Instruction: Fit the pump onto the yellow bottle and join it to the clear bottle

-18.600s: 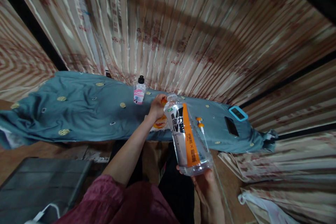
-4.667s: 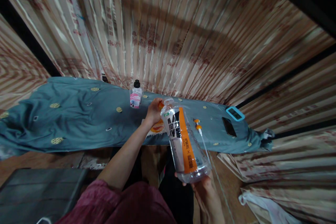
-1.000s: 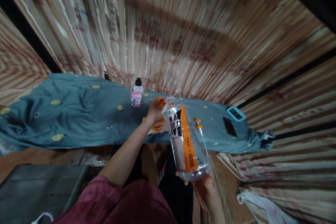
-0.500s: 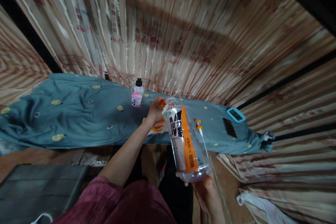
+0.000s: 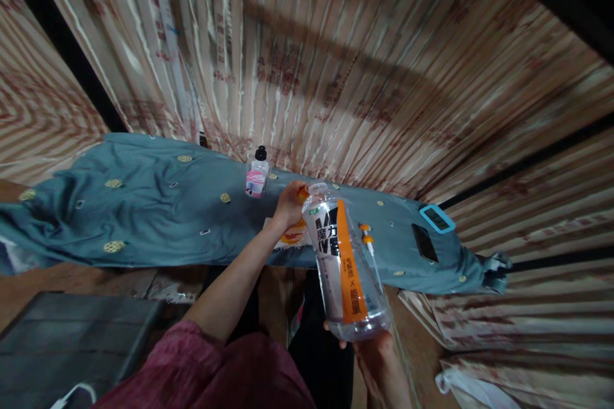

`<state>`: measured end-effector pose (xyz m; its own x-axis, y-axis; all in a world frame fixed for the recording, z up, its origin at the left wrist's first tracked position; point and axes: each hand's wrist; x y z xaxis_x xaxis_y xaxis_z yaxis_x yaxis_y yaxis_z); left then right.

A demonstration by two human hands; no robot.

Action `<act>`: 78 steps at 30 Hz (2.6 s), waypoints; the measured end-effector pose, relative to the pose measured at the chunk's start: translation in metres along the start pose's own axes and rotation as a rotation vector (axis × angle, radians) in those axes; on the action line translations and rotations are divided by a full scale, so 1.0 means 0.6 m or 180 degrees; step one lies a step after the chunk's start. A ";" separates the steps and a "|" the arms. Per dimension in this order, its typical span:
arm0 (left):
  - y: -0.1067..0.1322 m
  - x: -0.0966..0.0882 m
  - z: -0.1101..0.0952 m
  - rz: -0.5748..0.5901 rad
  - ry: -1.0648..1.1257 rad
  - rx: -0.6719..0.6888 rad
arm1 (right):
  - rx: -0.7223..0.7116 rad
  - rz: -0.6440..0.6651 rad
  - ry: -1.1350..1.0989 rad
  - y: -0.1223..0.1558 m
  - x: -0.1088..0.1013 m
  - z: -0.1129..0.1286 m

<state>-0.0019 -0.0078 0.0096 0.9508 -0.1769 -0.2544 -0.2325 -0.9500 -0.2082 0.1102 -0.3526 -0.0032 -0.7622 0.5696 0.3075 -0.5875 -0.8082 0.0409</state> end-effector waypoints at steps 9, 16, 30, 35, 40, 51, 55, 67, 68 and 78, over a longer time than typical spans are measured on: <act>0.004 0.003 -0.014 -0.0124 -0.0015 -0.0065 | 0.0216 0.0001 -0.0090 0.001 0.008 0.034; 0.003 0.001 -0.013 -0.0098 0.0043 0.0028 | 0.0319 -0.0023 -0.0070 -0.003 0.001 0.039; 0.005 -0.001 -0.015 -0.0053 -0.0003 -0.0027 | 0.0192 0.0182 0.0208 -0.002 -0.001 0.034; 0.006 -0.001 -0.019 -0.0017 -0.0074 -0.0091 | 0.0150 0.0115 0.0263 -0.003 -0.009 0.034; 0.003 0.003 -0.016 -0.0066 -0.0084 -0.0011 | 0.0232 0.0183 0.0241 -0.010 -0.021 0.033; 0.003 0.000 -0.015 -0.0055 0.0010 -0.0063 | 0.0375 0.0080 -0.0047 -0.003 -0.014 0.030; 0.002 -0.001 -0.017 -0.0043 0.0032 -0.0122 | 0.0316 -0.0023 -0.0183 0.000 0.002 0.030; 0.001 -0.001 -0.012 -0.0081 0.0052 -0.0018 | 0.0167 -0.0162 -0.0139 0.000 0.022 0.030; 0.001 -0.001 -0.013 -0.0071 0.0052 -0.0024 | 0.0188 -0.0148 -0.0162 0.001 0.021 0.031; 0.003 -0.002 -0.015 -0.0121 0.0129 -0.0059 | 0.0136 -0.0054 -0.0069 0.002 0.019 0.034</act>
<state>-0.0016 -0.0118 0.0179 0.9665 -0.1505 -0.2080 -0.1926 -0.9608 -0.1996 0.1063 -0.3504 0.0198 -0.7458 0.5803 0.3271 -0.5878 -0.8043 0.0868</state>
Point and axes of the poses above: each hand's wrist, its own y-axis away from the middle knuckle, its own x-axis out of the palm, z = x × y, and after that the axes turned 7 degrees about -x, right-handed
